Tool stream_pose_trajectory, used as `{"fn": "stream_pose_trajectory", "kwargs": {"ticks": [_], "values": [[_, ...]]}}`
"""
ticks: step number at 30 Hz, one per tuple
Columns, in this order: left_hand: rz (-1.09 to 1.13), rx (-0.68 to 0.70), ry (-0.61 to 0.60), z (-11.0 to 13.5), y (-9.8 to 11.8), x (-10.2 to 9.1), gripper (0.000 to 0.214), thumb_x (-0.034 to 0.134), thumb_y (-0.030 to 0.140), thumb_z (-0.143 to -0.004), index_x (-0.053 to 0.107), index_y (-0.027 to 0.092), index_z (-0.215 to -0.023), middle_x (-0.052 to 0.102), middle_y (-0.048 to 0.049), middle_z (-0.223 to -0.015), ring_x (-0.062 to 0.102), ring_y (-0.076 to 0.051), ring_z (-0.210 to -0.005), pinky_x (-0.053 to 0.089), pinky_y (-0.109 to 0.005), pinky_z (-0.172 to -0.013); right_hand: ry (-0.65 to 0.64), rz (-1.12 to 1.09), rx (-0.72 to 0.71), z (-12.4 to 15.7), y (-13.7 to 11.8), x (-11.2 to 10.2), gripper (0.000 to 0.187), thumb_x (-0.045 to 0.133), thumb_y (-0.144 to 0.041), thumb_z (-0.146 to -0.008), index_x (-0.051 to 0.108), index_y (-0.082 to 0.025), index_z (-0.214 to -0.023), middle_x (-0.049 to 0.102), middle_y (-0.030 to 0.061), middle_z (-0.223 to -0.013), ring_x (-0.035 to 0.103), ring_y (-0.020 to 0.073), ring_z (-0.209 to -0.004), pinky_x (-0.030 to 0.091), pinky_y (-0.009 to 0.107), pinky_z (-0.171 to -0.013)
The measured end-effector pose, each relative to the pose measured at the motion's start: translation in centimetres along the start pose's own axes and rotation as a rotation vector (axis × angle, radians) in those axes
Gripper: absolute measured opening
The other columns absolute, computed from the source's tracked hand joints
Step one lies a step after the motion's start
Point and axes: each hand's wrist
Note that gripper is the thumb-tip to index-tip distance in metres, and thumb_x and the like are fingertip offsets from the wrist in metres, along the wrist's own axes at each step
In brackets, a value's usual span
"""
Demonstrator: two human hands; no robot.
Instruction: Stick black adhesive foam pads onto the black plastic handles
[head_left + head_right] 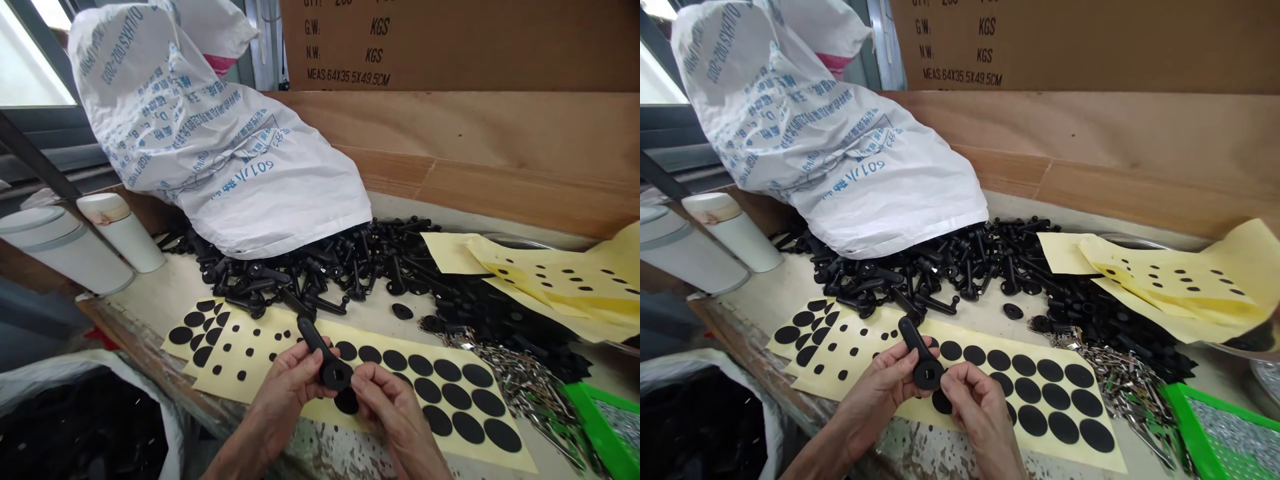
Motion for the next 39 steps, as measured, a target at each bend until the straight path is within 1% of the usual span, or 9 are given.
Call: {"fn": "stream_pose_trajectory", "kwargs": {"ticks": [5, 9, 14, 23, 31, 39], "values": [[0.023, 0.009, -0.005, 0.01, -0.07, -0.04, 0.028, 0.071, 0.028, -0.078, 0.069, 0.013, -0.102, 0.07, -0.0113, -0.099, 0.063, -0.015, -0.071, 0.052, -0.028, -0.065, -0.004, 0.061, 0.014, -0.16, 0.2, 0.03, 0.036, 0.069, -0.051, -0.072, 0.055, -0.018, -0.063, 0.032, -0.0069, -0.052, 0.022, 0.0083, -0.05, 0.014, 0.022, -0.047], [0.031, 0.011, 0.009, 0.06, -0.12, -0.07, 0.032, 0.073, 0.03, -0.076, 0.069, 0.013, -0.102, 0.069, -0.0118, -0.1, 0.064, -0.015, -0.069, 0.052, -0.028, -0.065, 0.005, 0.074, 0.01, -0.3, 0.49, 0.11, 0.036, 0.069, -0.052, -0.072, 0.056, -0.019, -0.064, 0.031, -0.0073, -0.051, 0.022, 0.0084, -0.049, 0.014, 0.022, -0.046], [0.043, 0.015, 0.006, 0.13, -0.07, -0.01, 0.029, 0.071, 0.029, -0.078, 0.068, 0.012, -0.102, 0.069, -0.0121, -0.099, 0.064, -0.014, -0.068, 0.052, -0.027, -0.065, 0.038, 0.076, 0.01, -0.33, 0.57, 0.18, 0.036, 0.069, -0.051, -0.071, 0.057, -0.018, -0.064, 0.032, -0.0074, -0.049, 0.022, 0.0082, -0.048, 0.014, 0.023, -0.046], [0.045, 0.011, 0.01, 0.05, -0.05, -0.01, 0.027, 0.069, 0.026, -0.079, 0.067, 0.013, -0.102, 0.069, -0.0119, -0.1, 0.064, -0.015, -0.071, 0.053, -0.028, -0.065, 0.042, 0.076, 0.02, -0.09, 0.16, 0.45, 0.036, 0.069, -0.052, -0.071, 0.058, -0.018, -0.063, 0.031, -0.0072, -0.05, 0.022, 0.0085, -0.049, 0.013, 0.023, -0.047], [0.04, 0.0, 0.022, 0.08, 0.03, 0.16, 0.024, 0.068, 0.023, -0.081, 0.067, 0.012, -0.103, 0.07, -0.0117, -0.098, 0.063, -0.014, -0.069, 0.053, -0.027, -0.066, 0.052, 0.079, 0.009, -0.27, 0.6, 0.25, 0.036, 0.069, -0.051, -0.072, 0.059, -0.017, -0.065, 0.034, -0.007, -0.049, 0.024, 0.007, -0.047, 0.015, 0.021, -0.045], [0.019, 0.017, -0.012, 0.01, 0.08, 0.15, 0.026, 0.065, 0.023, -0.083, 0.065, 0.011, -0.106, 0.068, -0.0123, -0.103, 0.063, -0.014, -0.074, 0.052, -0.027, -0.068, 0.047, 0.066, 0.013, -0.44, 0.83, 0.14, 0.034, 0.068, -0.049, -0.074, 0.061, -0.017, -0.067, 0.034, -0.007, -0.048, 0.024, 0.0069, -0.048, 0.015, 0.021, -0.045]]}}
Point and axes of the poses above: each hand's wrist, its own z-axis away from the middle knuckle, its own x-axis out of the palm, y = z × x
